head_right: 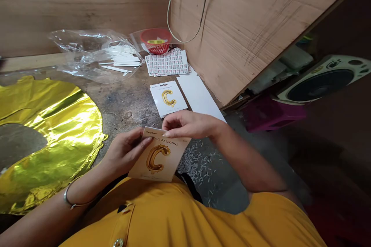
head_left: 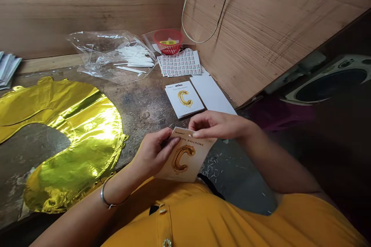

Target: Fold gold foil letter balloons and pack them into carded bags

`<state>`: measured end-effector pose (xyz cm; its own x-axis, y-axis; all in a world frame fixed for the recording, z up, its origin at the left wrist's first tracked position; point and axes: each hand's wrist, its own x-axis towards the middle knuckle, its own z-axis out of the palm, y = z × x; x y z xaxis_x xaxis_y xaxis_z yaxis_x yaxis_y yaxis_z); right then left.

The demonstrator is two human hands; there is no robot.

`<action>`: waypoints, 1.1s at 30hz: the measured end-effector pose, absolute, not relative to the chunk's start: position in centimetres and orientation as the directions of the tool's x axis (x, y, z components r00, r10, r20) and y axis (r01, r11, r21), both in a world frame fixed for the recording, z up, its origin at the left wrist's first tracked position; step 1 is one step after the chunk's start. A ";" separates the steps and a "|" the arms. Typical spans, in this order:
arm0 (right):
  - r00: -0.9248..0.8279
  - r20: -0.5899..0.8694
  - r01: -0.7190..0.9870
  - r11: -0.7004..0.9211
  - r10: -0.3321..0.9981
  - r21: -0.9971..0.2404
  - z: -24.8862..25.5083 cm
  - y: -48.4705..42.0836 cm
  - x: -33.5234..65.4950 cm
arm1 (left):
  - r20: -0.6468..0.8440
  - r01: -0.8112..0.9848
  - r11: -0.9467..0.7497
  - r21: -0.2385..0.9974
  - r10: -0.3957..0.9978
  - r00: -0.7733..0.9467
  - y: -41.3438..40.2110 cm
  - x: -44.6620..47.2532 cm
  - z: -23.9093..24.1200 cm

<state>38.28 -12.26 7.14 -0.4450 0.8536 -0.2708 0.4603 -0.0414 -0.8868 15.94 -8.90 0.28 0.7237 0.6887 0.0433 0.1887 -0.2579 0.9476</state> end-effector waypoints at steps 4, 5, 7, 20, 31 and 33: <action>-0.310 -0.309 0.258 -0.233 0.899 -0.938 5.1 -11.4 40.1 | -0.012 0.182 -0.178 0.967 0.682 0.731 -8.7 15.8 0.5; -0.244 -0.307 0.264 -0.241 0.920 -0.934 4.4 -11.8 40.3 | -0.023 0.177 -0.159 0.971 0.680 0.733 -8.6 15.7 0.6; -0.192 -0.363 0.423 -0.257 0.912 -0.869 3.3 -13.4 40.5 | -0.045 0.175 -0.118 0.977 0.694 0.719 -8.3 15.5 0.6; 0.247 -0.084 0.473 -0.195 0.965 -0.859 2.0 -15.1 39.0 | -0.165 -0.059 0.231 0.971 0.829 0.534 -5.0 18.3 -2.0; 0.457 0.014 0.821 -0.415 0.890 -0.392 -0.3 0.2 42.2 | 0.171 0.448 -0.846 0.289 0.506 0.845 3.0 24.1 -2.2; 0.457 0.047 0.847 -0.418 0.888 -0.329 -0.5 -0.2 41.6 | 0.077 0.446 -0.863 0.239 0.474 0.877 2.9 24.3 -3.0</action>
<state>41.60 -0.22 -0.52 0.4566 0.8884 0.0469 0.8468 -0.4179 -0.3291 24.33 2.88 -2.96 0.8770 0.4744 0.0770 0.4457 -0.8627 0.2389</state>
